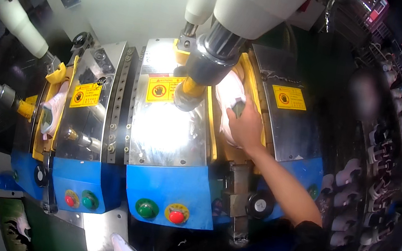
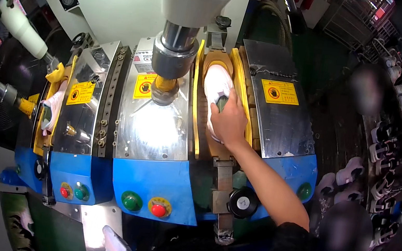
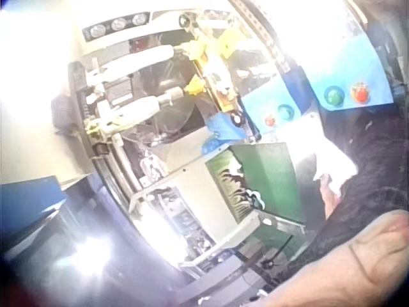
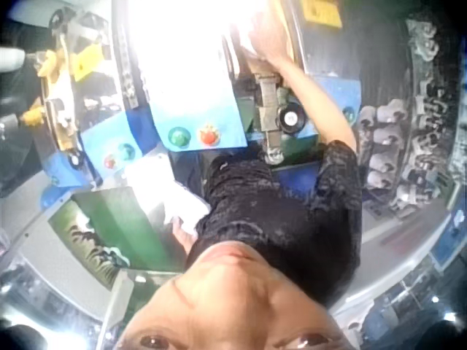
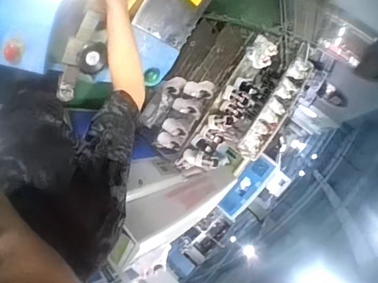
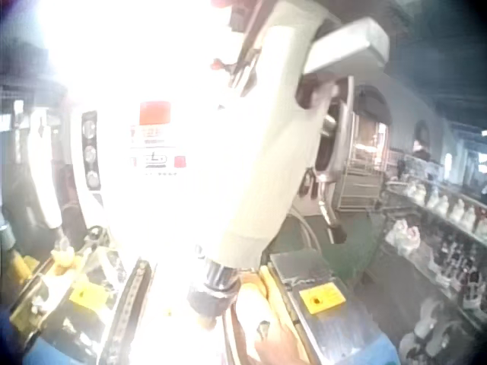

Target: The person operates a shoe-lasting machine to shape shoe uppers, moves finished components through a heat-curing tunnel, and places them onto a multi-tiered drying rack.

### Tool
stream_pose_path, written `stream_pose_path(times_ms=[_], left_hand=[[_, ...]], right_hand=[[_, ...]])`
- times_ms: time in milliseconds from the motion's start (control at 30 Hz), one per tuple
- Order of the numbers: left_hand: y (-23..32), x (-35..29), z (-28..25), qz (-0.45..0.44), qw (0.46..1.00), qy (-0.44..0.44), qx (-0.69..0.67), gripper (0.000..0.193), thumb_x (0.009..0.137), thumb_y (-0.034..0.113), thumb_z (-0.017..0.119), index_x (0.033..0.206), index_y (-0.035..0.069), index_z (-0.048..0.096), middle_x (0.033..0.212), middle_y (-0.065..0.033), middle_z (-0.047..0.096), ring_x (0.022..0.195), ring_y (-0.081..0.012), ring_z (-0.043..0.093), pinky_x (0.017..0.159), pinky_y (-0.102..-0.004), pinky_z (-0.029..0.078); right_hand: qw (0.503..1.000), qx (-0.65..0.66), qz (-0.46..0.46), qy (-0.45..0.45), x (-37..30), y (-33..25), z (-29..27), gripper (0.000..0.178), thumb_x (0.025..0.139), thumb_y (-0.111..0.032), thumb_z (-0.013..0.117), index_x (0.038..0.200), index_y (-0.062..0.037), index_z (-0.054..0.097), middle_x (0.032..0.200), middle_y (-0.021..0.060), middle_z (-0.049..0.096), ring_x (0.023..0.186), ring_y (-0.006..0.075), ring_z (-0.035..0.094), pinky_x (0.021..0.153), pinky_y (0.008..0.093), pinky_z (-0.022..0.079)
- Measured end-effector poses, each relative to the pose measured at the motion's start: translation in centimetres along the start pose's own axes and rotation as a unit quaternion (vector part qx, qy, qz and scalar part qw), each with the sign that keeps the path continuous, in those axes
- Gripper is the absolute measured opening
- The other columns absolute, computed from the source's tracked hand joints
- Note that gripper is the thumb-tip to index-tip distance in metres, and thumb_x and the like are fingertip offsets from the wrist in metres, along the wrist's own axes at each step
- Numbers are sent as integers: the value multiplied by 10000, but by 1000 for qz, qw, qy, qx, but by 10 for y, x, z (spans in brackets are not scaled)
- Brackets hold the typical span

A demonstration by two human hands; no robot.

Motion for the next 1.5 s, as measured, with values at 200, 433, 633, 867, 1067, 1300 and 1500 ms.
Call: stream_pose_path(times_ms=[200, 433, 633, 867, 1067, 1300, 1500], left_hand=[[-55, 8, -7, -333, 720, 297, -531, 410, 943, 240, 440, 1285, 14, 450, 1220, -148, 540, 1102, -307, 535, 936, -422, 442], [-43, 11, -27, -259, 783, 293, -483, 325, 909, 216, 420, 1151, 24, 520, 1021, -119, 579, 920, -258, 613, 655, -327, 529], [-21, -16, -18, -250, 742, 297, -546, 674, 816, 250, 658, 1359, -1, 348, 1272, -164, 490, 1125, -311, 518, 963, -454, 419], [36, -96, -34, -219, 811, 375, -393, 400, 940, 254, 430, 1256, 11, 467, 1140, -141, 571, 983, -296, 565, 841, -409, 471], [68, -138, -39, -212, 663, 578, -426, 375, 833, 136, 612, 1172, 11, 513, 988, -74, 612, 915, -185, 606, 747, -322, 515], [-90, -56, -64, -274, 725, 603, -187, 621, 742, 163, 735, 1252, -30, 436, 1234, -229, 487, 1179, -296, 460, 1001, -391, 359], [-131, -44, -86, -152, 831, 450, -288, 932, 718, 185, 785, 1422, -25, 211, 1461, -195, 275, 1314, -312, 359, 1061, -366, 337]], right_hand=[[998, -37, 29, -44, -3, -13, -9, 687, 808, -270, 642, 1336, 43, 333, 1206, 290, 506, 1113, 425, 505, 928, 451, 429], [937, 82, -339, -30, -177, -169, -35, 567, 787, -224, 654, 1247, 42, 458, 1259, 278, 468, 1146, 409, 475, 961, 485, 387], [892, 49, -408, -187, -191, -185, 18, 523, 831, -236, 590, 1232, 70, 449, 1353, 295, 366, 1297, 407, 321, 1063, 578, 222], [766, 472, -261, -350, -376, -279, -15, 363, 767, -34, 642, 1103, 67, 551, 1224, 201, 529, 1153, 353, 518, 1051, 483, 354], [573, 507, -296, -572, -424, -278, -37, 206, 783, -61, 607, 981, -5, 619, 975, 128, 646, 894, 296, 638, 776, 364, 529], [694, 375, -205, -579, -401, -303, -8, 141, 867, -54, 585, 959, 23, 661, 881, 115, 687, 792, 161, 659, 727, 271, 508], [758, 243, -208, -569, -479, -327, 80, 161, 899, -73, 548, 980, 40, 630, 916, 99, 667, 846, 145, 630, 771, 270, 502]])
Point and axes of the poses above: each hand's wrist, its own x-axis towards the middle knuckle, its own z-axis out of the palm, y = z × x, the point moved 5 cm from there along x, towards the middle knuckle
